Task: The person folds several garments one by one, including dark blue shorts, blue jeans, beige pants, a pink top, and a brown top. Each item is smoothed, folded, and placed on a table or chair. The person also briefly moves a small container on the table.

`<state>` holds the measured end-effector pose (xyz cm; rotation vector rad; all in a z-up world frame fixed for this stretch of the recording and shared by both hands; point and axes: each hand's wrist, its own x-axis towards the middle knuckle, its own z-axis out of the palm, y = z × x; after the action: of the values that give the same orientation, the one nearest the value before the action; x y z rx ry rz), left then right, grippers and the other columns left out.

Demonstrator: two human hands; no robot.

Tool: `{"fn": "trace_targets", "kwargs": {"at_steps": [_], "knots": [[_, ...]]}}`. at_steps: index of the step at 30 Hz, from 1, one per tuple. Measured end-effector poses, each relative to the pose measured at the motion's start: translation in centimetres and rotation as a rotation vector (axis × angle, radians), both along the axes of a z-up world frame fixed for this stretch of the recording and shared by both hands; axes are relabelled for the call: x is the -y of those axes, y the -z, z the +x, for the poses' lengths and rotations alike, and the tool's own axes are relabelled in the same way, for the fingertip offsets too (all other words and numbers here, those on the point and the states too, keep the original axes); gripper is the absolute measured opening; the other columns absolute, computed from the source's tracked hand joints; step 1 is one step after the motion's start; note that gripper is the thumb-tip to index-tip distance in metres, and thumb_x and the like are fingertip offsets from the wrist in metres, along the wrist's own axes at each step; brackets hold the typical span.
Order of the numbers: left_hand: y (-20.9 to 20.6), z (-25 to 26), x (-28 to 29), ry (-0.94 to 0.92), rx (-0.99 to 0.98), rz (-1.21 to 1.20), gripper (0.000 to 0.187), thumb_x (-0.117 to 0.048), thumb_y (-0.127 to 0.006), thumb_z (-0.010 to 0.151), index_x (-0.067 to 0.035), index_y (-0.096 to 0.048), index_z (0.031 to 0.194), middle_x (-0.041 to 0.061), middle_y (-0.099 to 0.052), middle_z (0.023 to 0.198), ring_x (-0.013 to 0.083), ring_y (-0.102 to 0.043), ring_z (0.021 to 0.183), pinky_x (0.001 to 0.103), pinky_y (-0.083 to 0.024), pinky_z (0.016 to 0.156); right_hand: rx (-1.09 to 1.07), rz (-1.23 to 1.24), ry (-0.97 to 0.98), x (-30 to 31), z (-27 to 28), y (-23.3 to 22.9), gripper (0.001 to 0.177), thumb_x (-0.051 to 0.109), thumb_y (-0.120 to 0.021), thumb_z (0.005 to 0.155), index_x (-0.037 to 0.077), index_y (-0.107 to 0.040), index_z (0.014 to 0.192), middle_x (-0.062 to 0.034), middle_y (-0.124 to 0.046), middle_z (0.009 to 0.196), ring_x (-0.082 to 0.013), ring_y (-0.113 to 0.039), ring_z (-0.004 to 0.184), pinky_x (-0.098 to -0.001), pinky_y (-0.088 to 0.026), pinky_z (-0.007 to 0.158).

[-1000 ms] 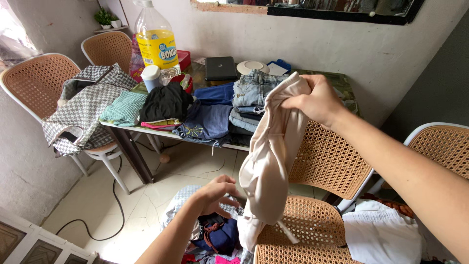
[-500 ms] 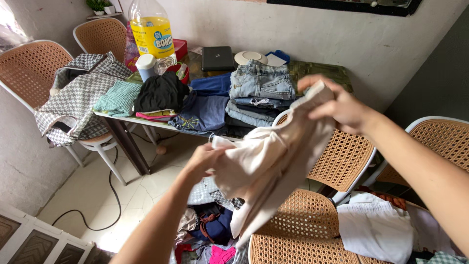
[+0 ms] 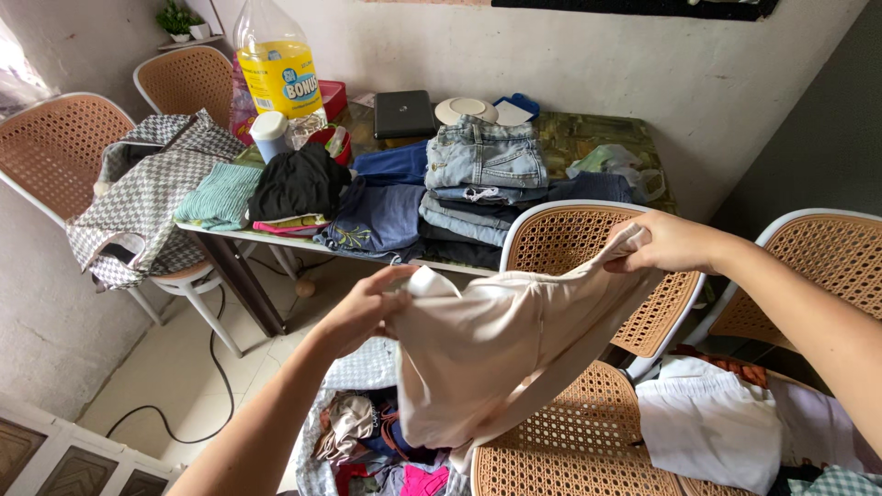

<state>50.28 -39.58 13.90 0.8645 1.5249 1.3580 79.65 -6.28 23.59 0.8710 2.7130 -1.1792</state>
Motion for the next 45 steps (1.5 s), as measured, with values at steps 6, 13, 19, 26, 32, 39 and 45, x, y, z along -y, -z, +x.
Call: {"fn": "trace_targets", "kwargs": {"at_steps": [6, 13, 19, 26, 32, 39, 45], "knots": [[0.6, 1.1, -0.3, 0.27, -0.283, -0.433, 0.066, -0.007, -0.056, 0.082, -0.038, -0.061, 0.139, 0.002, -0.075, 0.103, 0.026, -0.069, 0.068, 0.033, -0.061, 0.049, 0.05, 0.237, -0.125, 0.4, 0.3, 0.5, 0.023, 0.016, -0.088, 0.071, 0.01, -0.077, 0.089, -0.0033, -0.077, 0.079, -0.0125, -0.067, 0.078, -0.0327, -0.054, 0.077], [4.2, 0.3, -0.6, 0.123, -0.17, -0.249, 0.027, -0.009, -0.061, 0.091, -0.003, -0.07, 0.116, 0.015, -0.072, 0.101, 0.02, -0.07, 0.082, 0.03, -0.062, 0.064, 0.237, 0.385, -0.251, 1.8, 1.1, 1.2, 0.034, 0.019, -0.089, 0.065, 0.006, -0.064, 0.085, -0.0026, -0.068, 0.074, -0.0157, -0.068, 0.075, -0.0364, -0.055, 0.071], [6.8, -0.4, -2.1, -0.438, 0.306, 0.035, 0.025, -0.001, -0.061, 0.094, 0.01, -0.058, 0.116, 0.023, -0.064, 0.11, 0.0296, -0.07, 0.093, 0.043, -0.065, 0.083, 0.181, 0.446, -0.628, 4.5, 0.9, 2.3, 0.046, 0.032, -0.1, 0.062, 0.012, -0.07, 0.092, -0.0044, -0.066, 0.101, -0.0196, -0.065, 0.095, -0.0373, -0.057, 0.083], [9.2, -2.7, -4.8, -0.574, 0.745, 0.228, 0.037, -0.014, -0.053, 0.096, -0.001, -0.054, 0.131, 0.019, -0.067, 0.12, 0.0317, -0.069, 0.099, 0.053, -0.057, 0.095, 0.596, 0.598, -0.467, 9.1, 0.1, 1.5, 0.024, 0.005, -0.067, 0.078, 0.01, -0.067, 0.102, -0.0094, -0.07, 0.1, -0.0259, -0.071, 0.097, -0.0444, -0.056, 0.083], [6.8, -0.1, -3.5, -0.504, 0.838, -0.158, 0.048, -0.048, -0.049, 0.101, -0.005, -0.057, 0.121, 0.018, -0.065, 0.119, 0.0321, -0.064, 0.111, 0.054, -0.05, 0.103, 0.688, 0.649, -0.284, 8.7, 0.7, 5.1, 0.04, 0.022, -0.077, 0.081, 0.018, -0.067, 0.119, -0.0058, -0.065, 0.119, -0.0237, -0.064, 0.115, -0.0425, -0.054, 0.094], [6.2, 3.7, -1.5, 0.161, 0.407, -0.453, 0.078, -0.042, -0.082, 0.065, -0.007, -0.061, 0.132, 0.018, -0.069, 0.13, 0.0337, -0.071, 0.117, 0.051, -0.063, 0.096, -0.231, -0.448, 0.44, 4.6, -0.4, 9.9, 0.054, 0.034, -0.073, 0.086, 0.009, -0.056, 0.131, -0.006, -0.062, 0.134, -0.0199, -0.054, 0.127, -0.0495, -0.041, 0.094], [8.8, 6.8, -3.9, 0.328, -0.173, -0.707, 0.11, -0.074, -0.077, 0.066, -0.023, -0.055, 0.16, 0.019, -0.048, 0.158, 0.0485, -0.04, 0.14, 0.067, -0.046, 0.092, -0.464, -0.781, 0.597, 7.4, -3.7, 8.5, 0.043, 0.022, -0.068, 0.09, 0.01, -0.057, 0.129, -0.018, -0.066, 0.119, -0.0284, -0.069, 0.101, -0.0449, -0.061, 0.085]]}}
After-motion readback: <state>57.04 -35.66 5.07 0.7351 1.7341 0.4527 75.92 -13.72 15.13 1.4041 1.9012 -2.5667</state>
